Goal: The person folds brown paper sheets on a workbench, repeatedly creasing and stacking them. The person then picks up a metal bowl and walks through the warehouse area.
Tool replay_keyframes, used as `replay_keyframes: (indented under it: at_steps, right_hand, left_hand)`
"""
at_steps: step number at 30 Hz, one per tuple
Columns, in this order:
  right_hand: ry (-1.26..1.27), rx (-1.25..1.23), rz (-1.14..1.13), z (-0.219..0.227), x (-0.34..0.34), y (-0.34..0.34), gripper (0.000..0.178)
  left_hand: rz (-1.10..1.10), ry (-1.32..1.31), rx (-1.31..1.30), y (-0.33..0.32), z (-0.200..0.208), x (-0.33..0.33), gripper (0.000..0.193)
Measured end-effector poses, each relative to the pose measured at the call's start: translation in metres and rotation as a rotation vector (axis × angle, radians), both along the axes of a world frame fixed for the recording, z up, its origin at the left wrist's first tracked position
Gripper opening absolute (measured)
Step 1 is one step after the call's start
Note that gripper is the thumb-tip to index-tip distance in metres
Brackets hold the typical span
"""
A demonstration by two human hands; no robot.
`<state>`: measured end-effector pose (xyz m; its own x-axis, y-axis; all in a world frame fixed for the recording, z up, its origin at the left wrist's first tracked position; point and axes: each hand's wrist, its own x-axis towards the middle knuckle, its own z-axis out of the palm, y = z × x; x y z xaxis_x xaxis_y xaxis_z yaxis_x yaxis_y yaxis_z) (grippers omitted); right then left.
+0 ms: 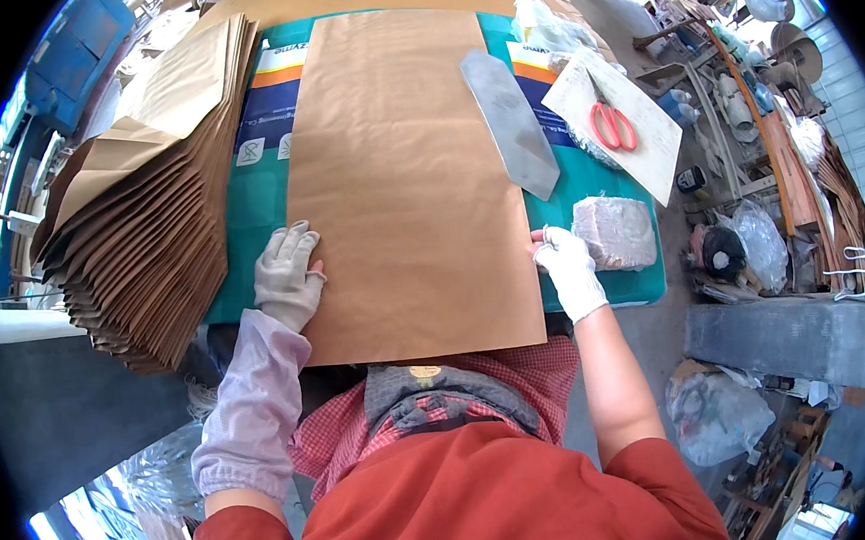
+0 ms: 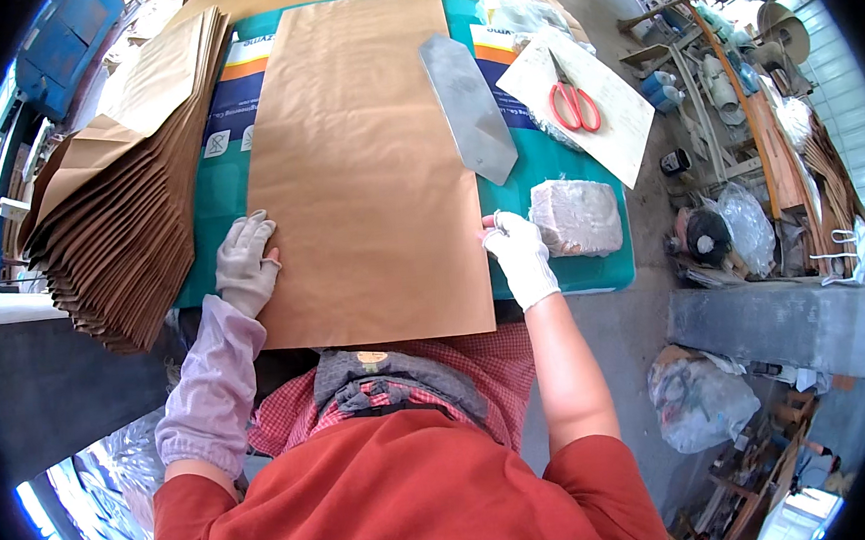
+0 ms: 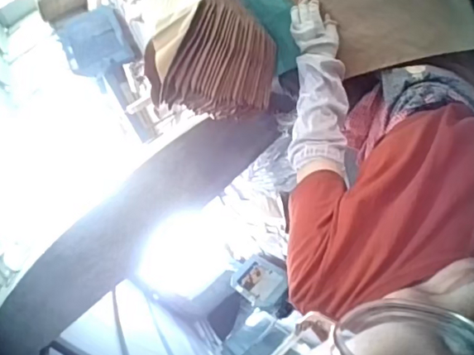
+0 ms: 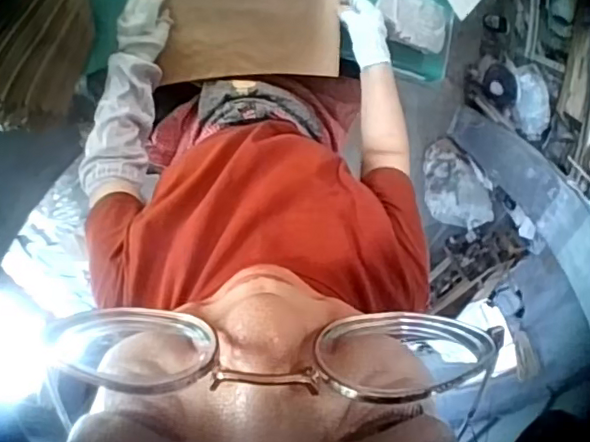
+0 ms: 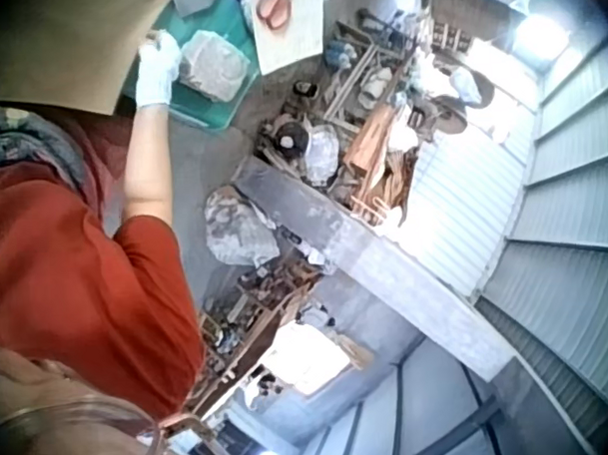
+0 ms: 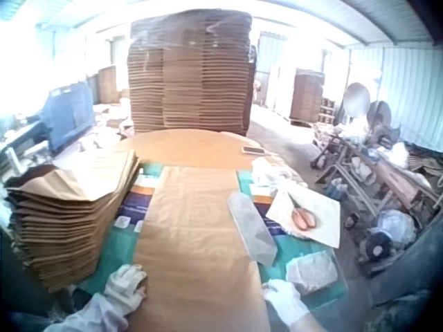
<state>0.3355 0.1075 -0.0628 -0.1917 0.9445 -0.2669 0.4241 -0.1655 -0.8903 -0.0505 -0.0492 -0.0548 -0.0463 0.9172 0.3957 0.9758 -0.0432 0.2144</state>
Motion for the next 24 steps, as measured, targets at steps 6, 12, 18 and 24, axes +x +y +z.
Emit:
replay_keyframes:
  at_steps: [6,12,18,24]
  right_hand:
    - [-0.002,-0.094,-0.005,0.011,0.001,-0.005,0.018]
    - [0.083,-0.166,0.031,0.007,0.006,0.004,0.017]
    - [0.12,-0.181,0.02,0.01,0.006,0.003,0.017]
    - [0.022,-0.207,0.053,0.009,0.005,0.009,0.021]
  left_hand:
    - [-0.018,-0.043,-0.03,-0.002,0.004,-0.001,0.044]
    - [-0.018,-0.014,0.001,-0.002,0.001,-0.001,0.046]
    - [-0.007,-0.003,-0.001,-0.002,-0.001,0.0,0.045]
    - [0.007,0.005,-0.015,-0.003,-0.002,0.001,0.044]
